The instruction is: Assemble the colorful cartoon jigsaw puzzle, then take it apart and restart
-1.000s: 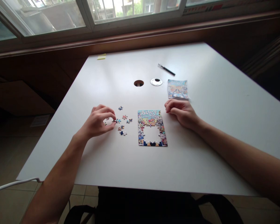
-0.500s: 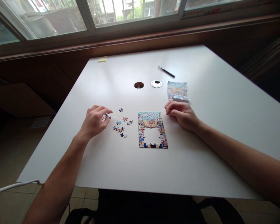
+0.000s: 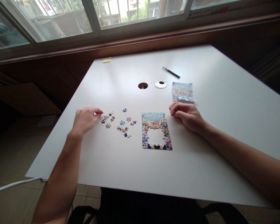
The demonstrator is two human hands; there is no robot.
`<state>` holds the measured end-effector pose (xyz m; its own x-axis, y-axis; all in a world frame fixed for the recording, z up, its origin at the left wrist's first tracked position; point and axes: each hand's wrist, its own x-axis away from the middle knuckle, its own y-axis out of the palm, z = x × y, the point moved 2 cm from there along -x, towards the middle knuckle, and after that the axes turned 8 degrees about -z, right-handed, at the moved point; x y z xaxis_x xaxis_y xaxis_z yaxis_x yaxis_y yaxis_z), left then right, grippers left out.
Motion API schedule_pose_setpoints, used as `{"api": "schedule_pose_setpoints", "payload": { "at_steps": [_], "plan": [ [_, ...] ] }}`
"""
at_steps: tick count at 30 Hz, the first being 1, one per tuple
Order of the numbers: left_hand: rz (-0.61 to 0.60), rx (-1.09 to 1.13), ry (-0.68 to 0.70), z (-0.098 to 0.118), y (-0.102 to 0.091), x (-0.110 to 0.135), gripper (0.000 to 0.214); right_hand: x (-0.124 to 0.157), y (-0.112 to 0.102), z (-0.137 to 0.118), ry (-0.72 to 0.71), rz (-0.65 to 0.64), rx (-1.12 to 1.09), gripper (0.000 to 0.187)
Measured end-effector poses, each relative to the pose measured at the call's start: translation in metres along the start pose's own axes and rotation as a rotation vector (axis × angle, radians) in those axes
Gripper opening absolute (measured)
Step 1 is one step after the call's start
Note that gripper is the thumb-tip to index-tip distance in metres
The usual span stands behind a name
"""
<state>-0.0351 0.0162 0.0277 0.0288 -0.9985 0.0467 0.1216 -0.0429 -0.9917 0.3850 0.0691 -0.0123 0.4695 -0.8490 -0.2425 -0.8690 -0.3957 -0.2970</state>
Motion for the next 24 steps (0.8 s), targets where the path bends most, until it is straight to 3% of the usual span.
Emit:
{"api": "schedule_pose_setpoints", "payload": {
  "at_steps": [12, 24],
  "plan": [
    [-0.006, 0.074, 0.198, 0.0069, 0.0042, -0.0006, 0.017, 0.0003, -0.0001, -0.0009, 0.016, 0.007, 0.015, 0.013],
    [0.012, 0.148, 0.180, 0.0102, 0.0024, 0.0004, 0.013, 0.0002, -0.0001, -0.0004, 0.015, 0.007, 0.015, 0.013]
  ]
}}
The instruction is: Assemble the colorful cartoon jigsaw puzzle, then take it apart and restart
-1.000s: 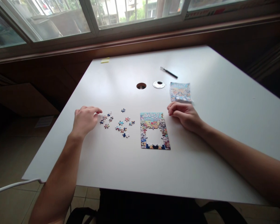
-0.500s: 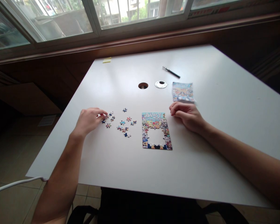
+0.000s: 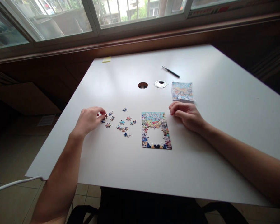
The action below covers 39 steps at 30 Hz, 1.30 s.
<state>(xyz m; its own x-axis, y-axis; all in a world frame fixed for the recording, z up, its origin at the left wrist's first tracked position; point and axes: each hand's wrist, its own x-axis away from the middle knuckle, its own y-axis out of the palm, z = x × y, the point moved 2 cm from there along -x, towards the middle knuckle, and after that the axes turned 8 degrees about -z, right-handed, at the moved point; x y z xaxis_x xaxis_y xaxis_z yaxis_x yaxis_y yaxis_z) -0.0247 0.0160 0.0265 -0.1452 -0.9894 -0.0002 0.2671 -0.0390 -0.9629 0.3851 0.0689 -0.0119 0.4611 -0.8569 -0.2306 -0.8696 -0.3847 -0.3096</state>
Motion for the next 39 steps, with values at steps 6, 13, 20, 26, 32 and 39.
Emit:
{"api": "schedule_pose_setpoints", "payload": {
  "at_steps": [6, 13, 20, 26, 32, 39],
  "plan": [
    [0.153, 0.213, -0.012, 0.010, -0.002, 0.002, 0.028, -0.001, 0.001, -0.003, 0.014, 0.011, -0.003, 0.011],
    [0.164, 0.311, 0.014, 0.013, 0.009, 0.000, 0.024, 0.000, 0.001, -0.002, -0.004, 0.003, -0.005, 0.014],
    [0.133, 0.141, 0.252, 0.030, 0.025, -0.004, 0.022, 0.000, 0.001, -0.001, 0.012, 0.008, 0.007, 0.011],
    [0.014, 0.048, 0.219, 0.006, -0.001, 0.001, 0.015, -0.001, 0.002, -0.005, 0.005, 0.012, 0.001, 0.012],
    [-0.248, 0.047, 0.248, 0.004, -0.009, 0.005, 0.013, 0.000, 0.001, -0.003, 0.013, 0.015, 0.004, 0.011],
    [-0.246, 0.070, 0.286, 0.006, -0.004, 0.003, 0.012, 0.000, 0.001, -0.002, 0.004, 0.010, 0.004, 0.012]
  ]
}}
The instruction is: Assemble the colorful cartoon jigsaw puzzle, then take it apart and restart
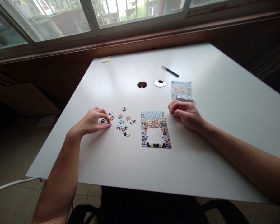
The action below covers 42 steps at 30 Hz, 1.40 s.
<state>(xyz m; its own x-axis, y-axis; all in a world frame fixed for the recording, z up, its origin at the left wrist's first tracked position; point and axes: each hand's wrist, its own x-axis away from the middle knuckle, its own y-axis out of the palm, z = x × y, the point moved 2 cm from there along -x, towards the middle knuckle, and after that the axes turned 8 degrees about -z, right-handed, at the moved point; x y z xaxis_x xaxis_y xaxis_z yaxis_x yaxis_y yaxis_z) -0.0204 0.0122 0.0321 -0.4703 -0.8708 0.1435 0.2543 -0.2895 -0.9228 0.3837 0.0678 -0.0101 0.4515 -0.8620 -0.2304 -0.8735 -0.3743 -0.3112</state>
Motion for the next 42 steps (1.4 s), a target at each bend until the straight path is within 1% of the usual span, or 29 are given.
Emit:
{"api": "schedule_pose_setpoints", "payload": {
  "at_steps": [5, 9, 12, 15, 19, 21, 25, 28, 30, 33, 37, 42],
  "plan": [
    [0.084, 0.008, 0.137, 0.018, 0.004, -0.005, 0.011, -0.001, 0.001, -0.003, 0.001, 0.002, -0.012, 0.013],
    [0.063, 0.013, 0.186, 0.030, 0.012, -0.010, 0.008, 0.000, 0.000, -0.002, -0.007, -0.003, -0.011, 0.013],
    [0.040, 0.017, 0.186, 0.031, 0.014, -0.011, 0.006, 0.000, 0.000, 0.000, -0.008, -0.005, -0.007, 0.013],
    [0.049, -0.001, 0.187, 0.029, 0.012, -0.010, 0.006, 0.000, 0.000, 0.000, -0.010, -0.006, -0.007, 0.013],
    [0.098, -0.030, 0.214, 0.027, 0.013, -0.010, 0.006, 0.000, 0.001, -0.002, -0.016, 0.002, -0.017, 0.014],
    [0.159, -0.041, 0.222, 0.028, 0.018, -0.013, 0.007, 0.000, 0.001, -0.002, -0.018, 0.001, -0.022, 0.014],
    [0.301, -0.103, 0.197, 0.035, 0.034, -0.020, 0.018, 0.000, 0.001, 0.000, -0.022, -0.004, -0.023, 0.014],
    [0.347, -0.152, 0.160, 0.042, 0.044, -0.025, 0.021, -0.001, 0.001, 0.001, -0.026, -0.005, -0.023, 0.015],
    [0.374, -0.169, 0.119, 0.047, 0.048, -0.028, 0.022, -0.001, 0.001, 0.000, -0.028, -0.004, -0.026, 0.016],
    [0.386, -0.184, 0.065, 0.052, 0.050, -0.031, 0.017, -0.001, 0.002, -0.002, -0.029, -0.003, -0.027, 0.016],
    [0.377, -0.161, 0.055, 0.055, 0.049, -0.033, 0.010, -0.002, 0.004, -0.005, -0.034, -0.015, -0.027, 0.016],
    [0.366, -0.126, 0.057, 0.054, 0.047, -0.032, 0.015, -0.001, 0.003, -0.004, -0.042, -0.020, -0.005, 0.016]
  ]
}}
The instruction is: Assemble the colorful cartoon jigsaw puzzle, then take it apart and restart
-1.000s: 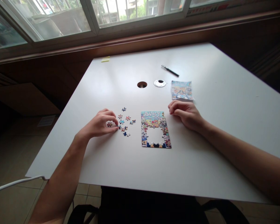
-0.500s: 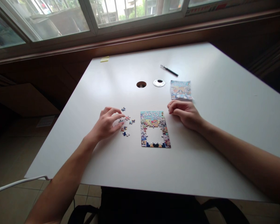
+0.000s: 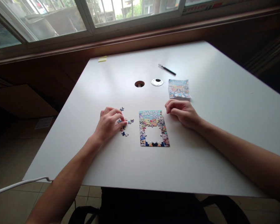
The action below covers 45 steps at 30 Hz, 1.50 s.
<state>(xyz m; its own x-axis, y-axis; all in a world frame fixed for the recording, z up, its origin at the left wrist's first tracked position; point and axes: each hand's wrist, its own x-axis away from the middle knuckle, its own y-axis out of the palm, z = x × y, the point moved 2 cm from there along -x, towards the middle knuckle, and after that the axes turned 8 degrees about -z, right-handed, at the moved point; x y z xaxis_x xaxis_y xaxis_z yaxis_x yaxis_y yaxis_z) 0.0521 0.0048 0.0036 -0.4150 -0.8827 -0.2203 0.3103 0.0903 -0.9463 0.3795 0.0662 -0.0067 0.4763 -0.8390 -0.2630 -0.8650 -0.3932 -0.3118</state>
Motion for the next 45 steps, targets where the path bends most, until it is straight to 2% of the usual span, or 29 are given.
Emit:
{"api": "schedule_pose_setpoints", "payload": {
  "at_steps": [5, 24, 31, 36, 40, 45],
  "plan": [
    [0.020, -0.024, -0.009, 0.002, -0.003, 0.002, 0.008, 0.001, -0.001, 0.000, -0.001, 0.005, 0.007, 0.015],
    [0.037, -0.040, 0.032, -0.002, -0.002, 0.001, 0.006, 0.000, 0.001, -0.001, 0.005, -0.002, -0.046, 0.014],
    [0.110, -0.066, -0.117, -0.023, -0.013, 0.004, 0.016, 0.000, 0.000, 0.000, 0.021, -0.001, -0.022, 0.013],
    [0.022, -0.041, -0.140, -0.032, -0.006, 0.002, 0.026, 0.000, 0.000, 0.001, 0.012, -0.007, -0.019, 0.014],
    [-0.020, 0.001, -0.109, -0.025, -0.001, -0.001, 0.024, 0.000, 0.000, 0.000, 0.006, -0.005, -0.010, 0.014],
    [-0.101, 0.006, -0.035, -0.019, 0.003, -0.006, 0.032, 0.000, 0.000, 0.002, -0.002, -0.004, -0.013, 0.014]
  ]
}}
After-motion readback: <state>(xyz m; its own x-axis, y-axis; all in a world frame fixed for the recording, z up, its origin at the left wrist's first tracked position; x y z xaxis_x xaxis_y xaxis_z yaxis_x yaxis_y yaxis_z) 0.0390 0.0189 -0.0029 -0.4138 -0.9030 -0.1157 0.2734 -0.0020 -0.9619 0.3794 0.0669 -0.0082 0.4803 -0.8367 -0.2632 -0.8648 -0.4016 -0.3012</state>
